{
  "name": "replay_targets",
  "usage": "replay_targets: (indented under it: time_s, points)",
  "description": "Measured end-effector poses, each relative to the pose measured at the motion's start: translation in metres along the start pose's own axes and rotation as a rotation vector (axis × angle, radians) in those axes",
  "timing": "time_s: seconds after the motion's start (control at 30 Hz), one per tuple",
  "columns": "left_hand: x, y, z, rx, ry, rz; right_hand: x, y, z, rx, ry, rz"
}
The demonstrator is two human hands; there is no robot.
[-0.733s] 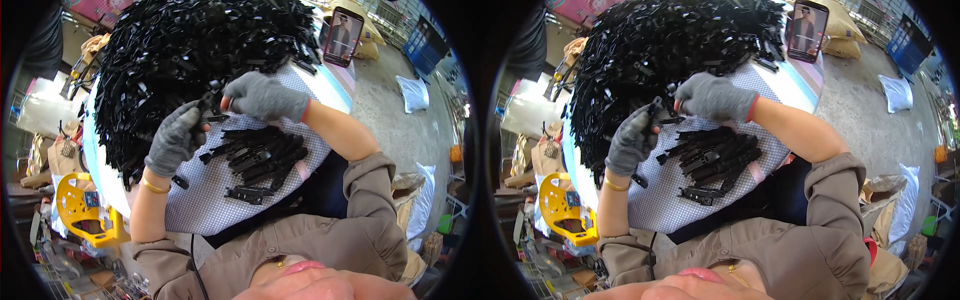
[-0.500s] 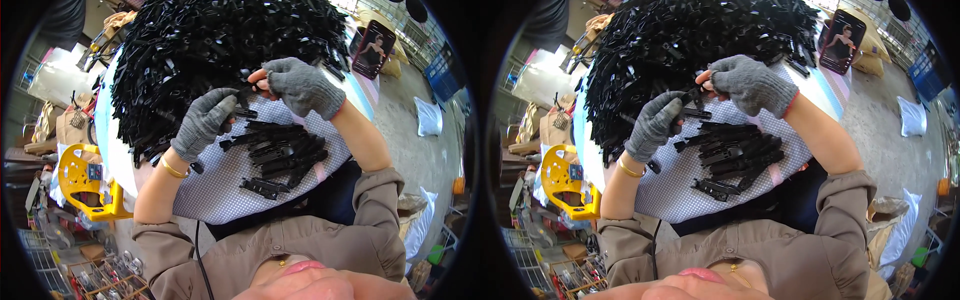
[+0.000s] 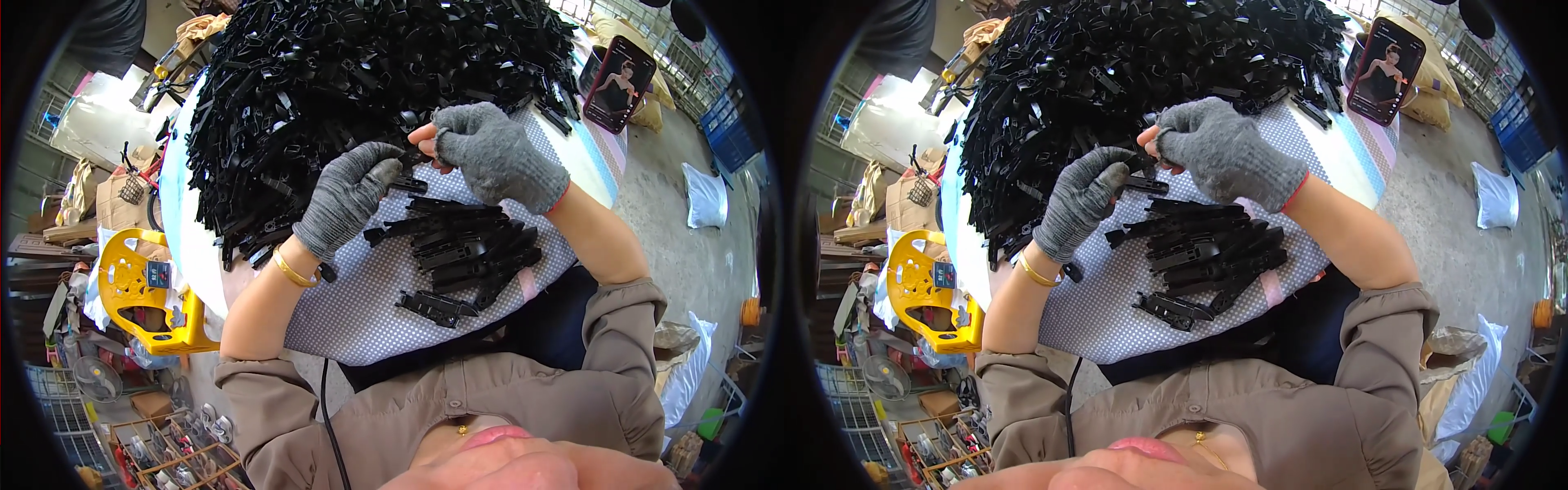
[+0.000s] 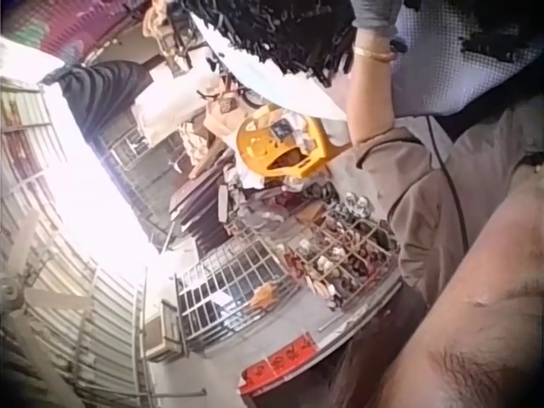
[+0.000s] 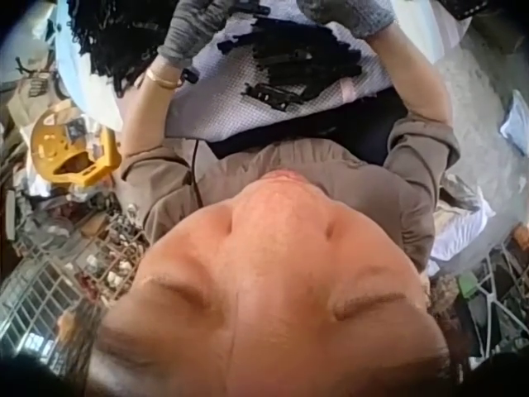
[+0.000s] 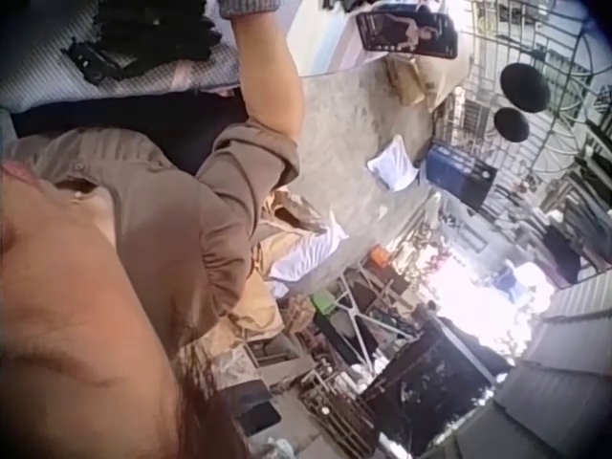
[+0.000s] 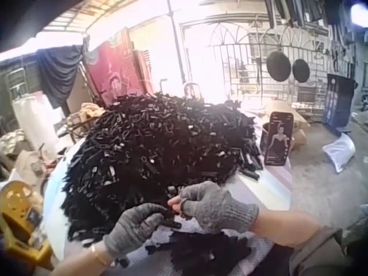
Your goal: Sorting and attaching small black synthetic hair components to clips at a workstation.
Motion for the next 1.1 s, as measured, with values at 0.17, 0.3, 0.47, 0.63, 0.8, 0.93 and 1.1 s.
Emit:
replay_targets:
  time_s: [0.17,0.3,0.47,0.63,0.8,0.93,1.1]
  points:
    - [-0.001,0.006,0.011,-0.079,-0.218,0.105,-0.006,0.007,-0.012,0.081,0.168,0.069]
    - [-0.001,0.008,0.007,-0.062,-0.025,0.127,-0.006,0.005,-0.006,0.059,-0.079,0.087]
    - [-0.005,0.008,0.005,0.015,0.007,0.194,-0.005,0.008,-0.003,0.005,-0.143,0.114]
    - [-0.008,0.007,-0.002,0.125,0.138,0.167,-0.002,0.005,0.0,0.074,-0.098,0.137]
    - [-0.009,0.007,-0.001,0.074,0.192,0.218,-0.003,0.005,0.0,0.076,-0.084,0.133]
    - [-0.002,0.004,0.011,-0.076,-0.06,0.226,-0.004,0.005,-0.004,0.092,-0.027,0.093]
    - [-0.009,0.002,0.004,0.006,0.147,-0.101,-0.007,0.0,-0.013,0.027,0.12,-0.072]
Point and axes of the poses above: each hand's wrist, its own y-axis away from the middle knuckle, its own x-axis out of the back of the hand, z = x × y, the point moved 8 cm from there along -y, towards the middle knuckle, and after that the axes turned 6 degrees about -z, right-handed, at the moved point
